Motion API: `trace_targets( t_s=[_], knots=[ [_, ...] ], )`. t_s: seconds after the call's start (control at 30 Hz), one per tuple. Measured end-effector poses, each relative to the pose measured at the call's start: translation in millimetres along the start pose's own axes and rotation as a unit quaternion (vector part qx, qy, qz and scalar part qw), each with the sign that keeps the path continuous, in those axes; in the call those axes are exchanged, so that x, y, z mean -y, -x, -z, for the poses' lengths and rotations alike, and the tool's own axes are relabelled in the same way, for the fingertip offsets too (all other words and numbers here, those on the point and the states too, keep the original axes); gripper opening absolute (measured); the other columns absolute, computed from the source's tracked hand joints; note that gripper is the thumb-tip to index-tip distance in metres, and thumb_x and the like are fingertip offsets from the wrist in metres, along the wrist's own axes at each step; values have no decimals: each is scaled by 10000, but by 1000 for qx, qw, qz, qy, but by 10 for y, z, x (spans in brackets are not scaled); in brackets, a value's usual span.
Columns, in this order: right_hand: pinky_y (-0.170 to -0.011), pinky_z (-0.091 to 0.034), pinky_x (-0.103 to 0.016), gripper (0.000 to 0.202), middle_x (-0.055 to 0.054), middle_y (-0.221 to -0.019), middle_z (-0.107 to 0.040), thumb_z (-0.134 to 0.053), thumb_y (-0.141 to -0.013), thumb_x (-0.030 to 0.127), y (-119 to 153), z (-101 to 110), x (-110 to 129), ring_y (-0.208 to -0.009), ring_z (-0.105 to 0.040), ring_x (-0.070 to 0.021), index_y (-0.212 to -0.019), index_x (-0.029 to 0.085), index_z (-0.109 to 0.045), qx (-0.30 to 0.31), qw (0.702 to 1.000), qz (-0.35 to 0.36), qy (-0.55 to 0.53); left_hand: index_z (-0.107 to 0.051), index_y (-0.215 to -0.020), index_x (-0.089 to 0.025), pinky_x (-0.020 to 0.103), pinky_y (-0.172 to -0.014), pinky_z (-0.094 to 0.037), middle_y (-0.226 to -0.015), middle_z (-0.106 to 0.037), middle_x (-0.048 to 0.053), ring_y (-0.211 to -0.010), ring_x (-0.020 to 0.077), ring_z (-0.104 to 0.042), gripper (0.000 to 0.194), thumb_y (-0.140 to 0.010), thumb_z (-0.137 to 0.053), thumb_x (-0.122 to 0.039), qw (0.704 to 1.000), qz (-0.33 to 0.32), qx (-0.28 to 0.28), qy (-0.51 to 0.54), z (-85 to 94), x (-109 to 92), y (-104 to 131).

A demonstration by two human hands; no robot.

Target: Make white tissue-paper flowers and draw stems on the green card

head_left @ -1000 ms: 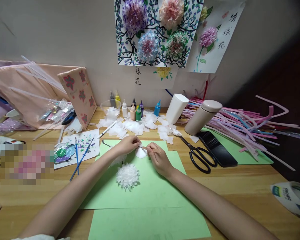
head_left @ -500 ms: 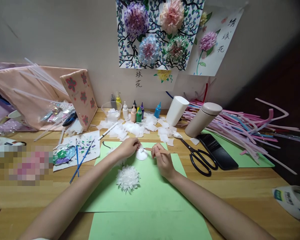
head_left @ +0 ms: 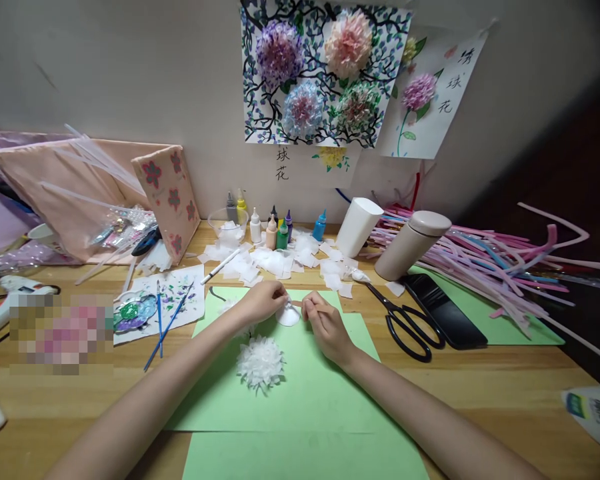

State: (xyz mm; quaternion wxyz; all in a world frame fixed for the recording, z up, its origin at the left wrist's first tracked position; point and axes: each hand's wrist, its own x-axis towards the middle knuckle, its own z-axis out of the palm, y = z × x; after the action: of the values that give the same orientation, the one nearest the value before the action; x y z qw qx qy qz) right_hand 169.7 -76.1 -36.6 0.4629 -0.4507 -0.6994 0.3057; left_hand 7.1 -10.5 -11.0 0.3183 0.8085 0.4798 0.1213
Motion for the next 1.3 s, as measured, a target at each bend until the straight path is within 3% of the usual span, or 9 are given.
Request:
trace_targets(
  t_s=[0.27,0.5,0.83,1.13,1.3],
  knots=[
    [-613,-327,-279,303,0,-674,-402,-303,-942,283,-1,-5,6,-645,-409,-149,-661,206,-386,28,999,-3,21,-600,-793,-172,259,-597,-374,-831,-650,52,-745,187,-563,216,-786,-415,-283,999,0,-27,-36,-38,-13,5],
    [-630,-340,-285,304,-10,-686,-427,-299,-939,287,17,-8,3,-663,-430,-156,-662,208,-395,-1,1000,21,13,-599,-781,-172,253,-600,-380,-820,-651,50,-737,179,-566,217,-797,-412,-282,999,-4,-30,-40,-44,-3,0],
    [-607,-340,-286,350,-7,-670,-424,-319,-934,315,-25,-34,11,-647,-434,-151,-609,207,-394,4,1000,-8,-11,-594,-789,-171,262,-615,-388,-823,-646,50,-744,185,-566,209,-789,-411,-271,999,-7,-35,-38,-55,7,1],
    [-631,-341,-290,292,16,-668,-392,-290,-938,338,-3,21,-55,-633,-422,-139,-694,212,-389,-165,979,-24,-117,-591,-824,-164,285,-668,-425,-837,-630,58,-771,189,-569,292,-849,-340,-310,1000,14,-10,-20,47,-25,7],
    [-634,-344,-289,267,17,-659,-406,-308,-927,349,-52,35,-70,-622,-405,-141,-710,214,-386,-187,970,-37,-151,-631,-909,-172,338,-827,-417,-1039,-578,99,-962,217,-512,309,-874,-347,-288,985,-79,-89,-124,217,101,-20]
  ],
)
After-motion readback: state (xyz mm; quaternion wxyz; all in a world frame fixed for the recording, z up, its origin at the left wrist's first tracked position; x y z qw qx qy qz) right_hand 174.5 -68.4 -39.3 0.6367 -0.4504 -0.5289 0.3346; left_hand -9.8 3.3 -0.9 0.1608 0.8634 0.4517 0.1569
